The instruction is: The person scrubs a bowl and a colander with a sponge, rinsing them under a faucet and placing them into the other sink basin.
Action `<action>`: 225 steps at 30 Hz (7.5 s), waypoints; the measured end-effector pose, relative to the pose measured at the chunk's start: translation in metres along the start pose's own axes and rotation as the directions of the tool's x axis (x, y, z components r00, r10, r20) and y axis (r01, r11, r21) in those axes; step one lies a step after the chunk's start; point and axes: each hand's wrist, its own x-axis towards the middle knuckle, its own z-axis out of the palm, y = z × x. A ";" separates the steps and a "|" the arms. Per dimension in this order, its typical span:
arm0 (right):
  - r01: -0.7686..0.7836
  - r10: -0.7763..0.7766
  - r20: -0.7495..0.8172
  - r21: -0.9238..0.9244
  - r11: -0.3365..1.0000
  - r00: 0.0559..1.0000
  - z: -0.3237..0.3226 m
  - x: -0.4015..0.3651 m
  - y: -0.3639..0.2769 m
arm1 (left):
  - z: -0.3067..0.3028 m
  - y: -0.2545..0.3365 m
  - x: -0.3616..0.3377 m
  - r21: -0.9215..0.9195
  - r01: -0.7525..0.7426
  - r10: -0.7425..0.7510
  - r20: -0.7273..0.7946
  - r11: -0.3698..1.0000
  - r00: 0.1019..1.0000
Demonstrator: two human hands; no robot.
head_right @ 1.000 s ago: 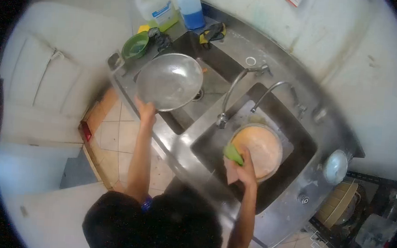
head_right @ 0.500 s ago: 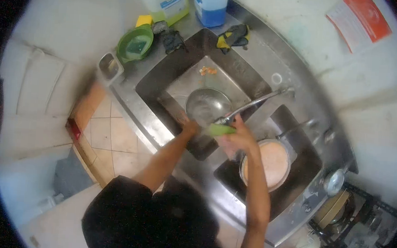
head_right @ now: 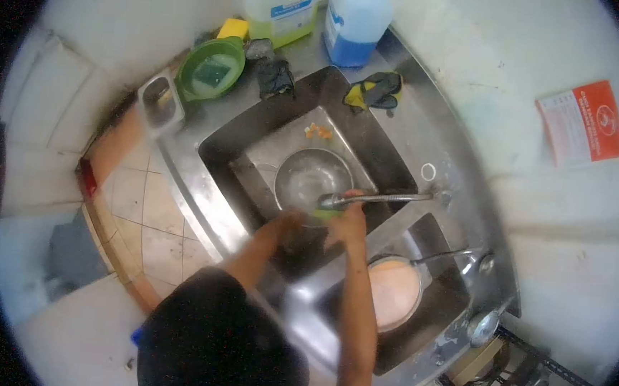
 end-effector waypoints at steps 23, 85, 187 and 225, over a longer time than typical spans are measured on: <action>-0.105 0.194 -0.082 0.607 0.788 0.978 -0.019 -0.028 -0.066 | -0.036 -0.026 -0.034 -0.723 -0.055 -0.694 0.635 -0.689 0.339; -0.163 0.509 -0.598 0.536 0.828 0.620 -0.157 -0.477 0.194 | -0.011 0.296 0.098 -0.367 0.129 -0.249 -0.301 0.921 0.920; -0.457 0.453 -0.087 -0.033 0.889 0.887 -0.187 -0.362 0.099 | -0.077 0.395 -0.053 -0.272 -0.023 -0.139 -0.560 0.962 0.817; -0.295 0.300 -0.533 0.099 0.951 0.791 -0.184 -0.434 0.168 | -0.052 0.354 -0.057 0.293 -0.451 0.428 -0.873 0.843 0.233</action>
